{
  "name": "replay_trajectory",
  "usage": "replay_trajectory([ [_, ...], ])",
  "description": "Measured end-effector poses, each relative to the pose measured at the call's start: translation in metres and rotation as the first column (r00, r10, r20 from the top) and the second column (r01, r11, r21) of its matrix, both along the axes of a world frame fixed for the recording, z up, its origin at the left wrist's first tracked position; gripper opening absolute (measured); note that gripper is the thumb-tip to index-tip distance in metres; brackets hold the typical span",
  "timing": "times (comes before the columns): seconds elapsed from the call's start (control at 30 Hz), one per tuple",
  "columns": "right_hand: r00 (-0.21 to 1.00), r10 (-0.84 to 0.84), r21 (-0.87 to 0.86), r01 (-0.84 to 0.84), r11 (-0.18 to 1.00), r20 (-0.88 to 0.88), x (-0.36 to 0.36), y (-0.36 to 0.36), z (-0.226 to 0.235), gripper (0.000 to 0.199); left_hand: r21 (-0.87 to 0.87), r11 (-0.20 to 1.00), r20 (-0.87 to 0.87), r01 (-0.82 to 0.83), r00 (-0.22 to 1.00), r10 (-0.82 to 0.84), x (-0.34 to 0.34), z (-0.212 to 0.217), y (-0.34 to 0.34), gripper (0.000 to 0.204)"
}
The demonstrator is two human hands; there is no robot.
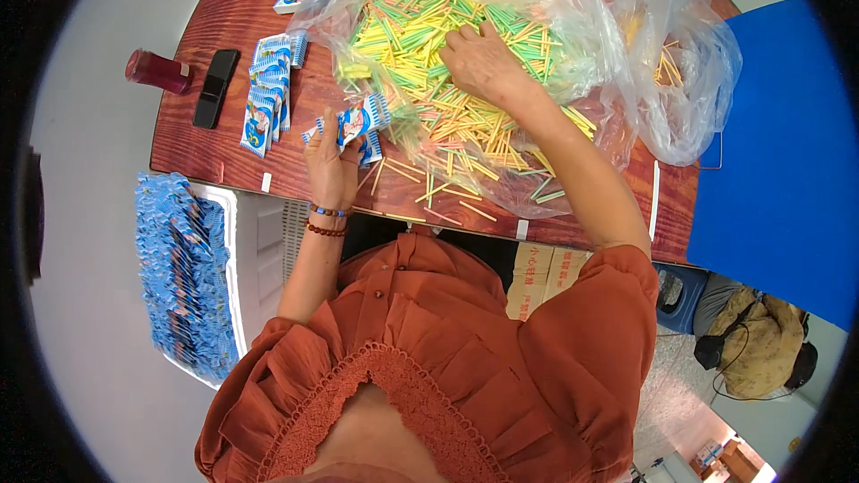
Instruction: Packing yellow and green plastic rods into small blue packets at a workbench.
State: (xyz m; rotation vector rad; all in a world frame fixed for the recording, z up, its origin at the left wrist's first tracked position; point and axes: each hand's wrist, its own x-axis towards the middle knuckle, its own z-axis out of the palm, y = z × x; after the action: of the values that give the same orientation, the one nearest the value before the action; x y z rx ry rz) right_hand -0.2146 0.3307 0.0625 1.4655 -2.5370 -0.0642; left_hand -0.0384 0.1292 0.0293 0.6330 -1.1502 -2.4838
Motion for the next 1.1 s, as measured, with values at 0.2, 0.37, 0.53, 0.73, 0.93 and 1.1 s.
replay_trajectory([
  [0.2, 0.999, 0.038, 0.008, -0.038, 0.999, -0.025, -0.005, 0.007, -0.01, 0.014, 0.016, 1.0, 0.006, 0.008, 1.0, -0.008, 0.0, 0.001, 0.0, 0.022],
  [0.37, 0.96, -0.07, -0.095, 0.099, 0.991, 0.269, -0.005, 0.013, 0.002, 0.021, 0.027, 0.999, 0.012, 0.018, 1.0, -0.019, -0.002, 0.002, 0.004, 0.022],
  [0.53, 0.896, -0.095, -0.299, 0.242, 0.923, 0.434, -0.004, 0.015, 0.009, 0.026, 0.067, 0.997, -0.009, 0.039, 0.999, -0.039, -0.009, 0.0, 0.007, 0.022],
  [0.73, 0.442, 0.558, -0.62, 0.764, 0.175, 0.702, 0.019, -0.01, 0.027, 0.03, 0.122, 0.989, -0.081, 0.087, 0.994, -0.078, -0.025, 0.004, 0.018, 0.026],
  [0.93, 0.448, 0.838, -0.607, 0.773, -0.188, 0.312, 0.067, -0.047, 0.043, 0.022, 0.161, 0.981, -0.171, 0.112, 0.982, -0.084, -0.031, 0.01, 0.031, 0.026],
  [1.1, 0.517, 0.805, -0.627, 0.738, -0.249, 0.29, 0.087, -0.064, 0.048, 0.024, 0.178, 0.98, -0.165, 0.084, 0.985, -0.054, -0.03, 0.013, 0.029, 0.027],
])
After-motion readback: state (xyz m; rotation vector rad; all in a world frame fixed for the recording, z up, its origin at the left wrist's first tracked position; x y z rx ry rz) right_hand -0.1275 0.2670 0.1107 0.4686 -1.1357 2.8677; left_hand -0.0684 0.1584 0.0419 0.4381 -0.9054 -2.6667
